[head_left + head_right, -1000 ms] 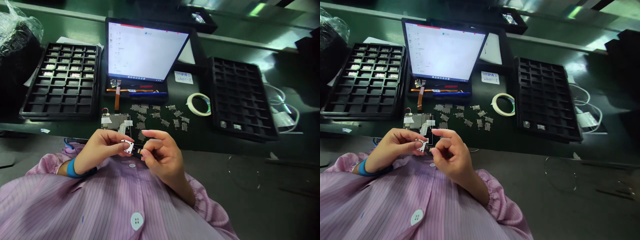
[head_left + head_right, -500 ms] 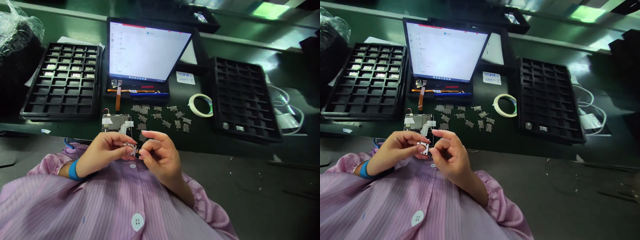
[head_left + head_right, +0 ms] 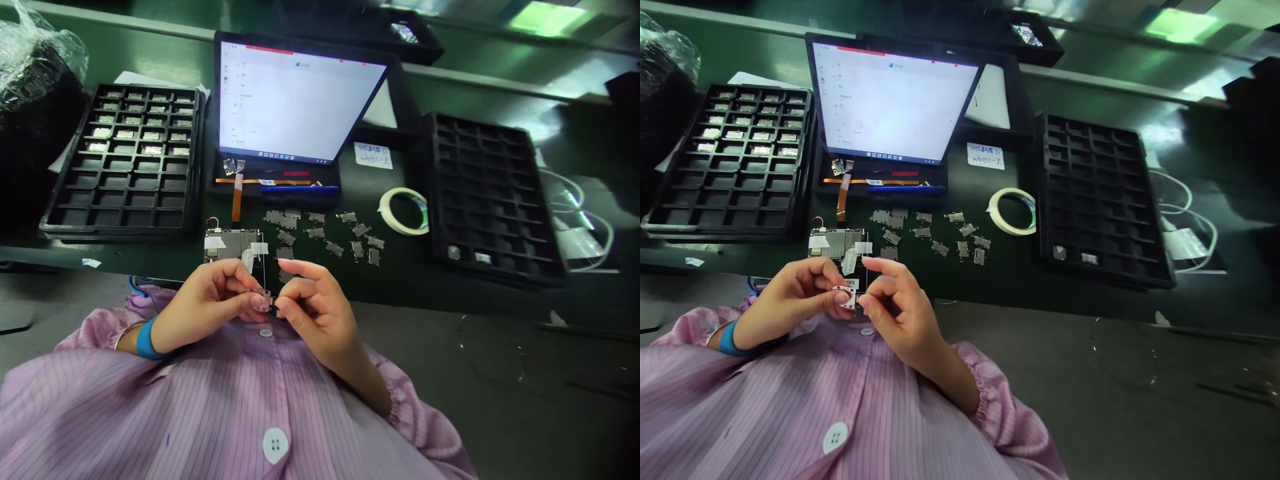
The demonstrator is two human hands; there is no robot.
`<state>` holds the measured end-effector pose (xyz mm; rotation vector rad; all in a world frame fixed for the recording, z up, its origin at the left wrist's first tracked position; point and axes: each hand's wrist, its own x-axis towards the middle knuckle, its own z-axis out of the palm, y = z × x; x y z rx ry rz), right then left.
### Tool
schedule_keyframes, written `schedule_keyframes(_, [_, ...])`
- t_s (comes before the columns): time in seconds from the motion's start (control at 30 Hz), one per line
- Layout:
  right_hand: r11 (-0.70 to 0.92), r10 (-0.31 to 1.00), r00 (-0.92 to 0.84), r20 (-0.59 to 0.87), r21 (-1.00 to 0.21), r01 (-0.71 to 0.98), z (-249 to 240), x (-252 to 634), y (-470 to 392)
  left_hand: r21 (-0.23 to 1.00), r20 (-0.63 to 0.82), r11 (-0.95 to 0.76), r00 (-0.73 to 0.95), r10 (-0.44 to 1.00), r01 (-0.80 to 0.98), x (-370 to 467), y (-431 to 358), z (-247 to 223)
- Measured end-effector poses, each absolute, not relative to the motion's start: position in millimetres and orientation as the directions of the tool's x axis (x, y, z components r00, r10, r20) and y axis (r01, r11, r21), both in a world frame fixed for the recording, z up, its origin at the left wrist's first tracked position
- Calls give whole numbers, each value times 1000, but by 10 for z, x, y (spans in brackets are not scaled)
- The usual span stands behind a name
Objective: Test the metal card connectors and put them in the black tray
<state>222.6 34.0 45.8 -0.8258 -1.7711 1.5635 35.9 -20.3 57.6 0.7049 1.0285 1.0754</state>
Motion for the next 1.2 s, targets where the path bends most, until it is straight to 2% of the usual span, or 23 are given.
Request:
schedule_keyframes(0.07, [86,817,-574,54,-996,28,453,2218,343,927,-227,230,46,973,-297,357,-225,568])
schedule_keyframes(0.2, [176,820,-558,132,-984,26,442,2222,365,996,-46,42,-39,998,-79,351,-268,555])
schedule_keyframes(0.6, [269,826,-537,172,-957,106,453,2184,332,995,-98,98,-16,995,-14,369,-295,574])
schedule_keyframes(1.03, [174,827,-557,78,-977,121,454,2178,387,987,-72,68,20,997,146,359,-273,530])
schedule_keyframes(1.13, [103,830,-557,15,-986,128,438,2154,404,987,-46,46,1,999,153,354,-227,526])
schedule_keyframes(1.2, [60,846,-533,-14,-991,121,403,2124,445,975,-11,15,-16,1000,220,342,-168,501])
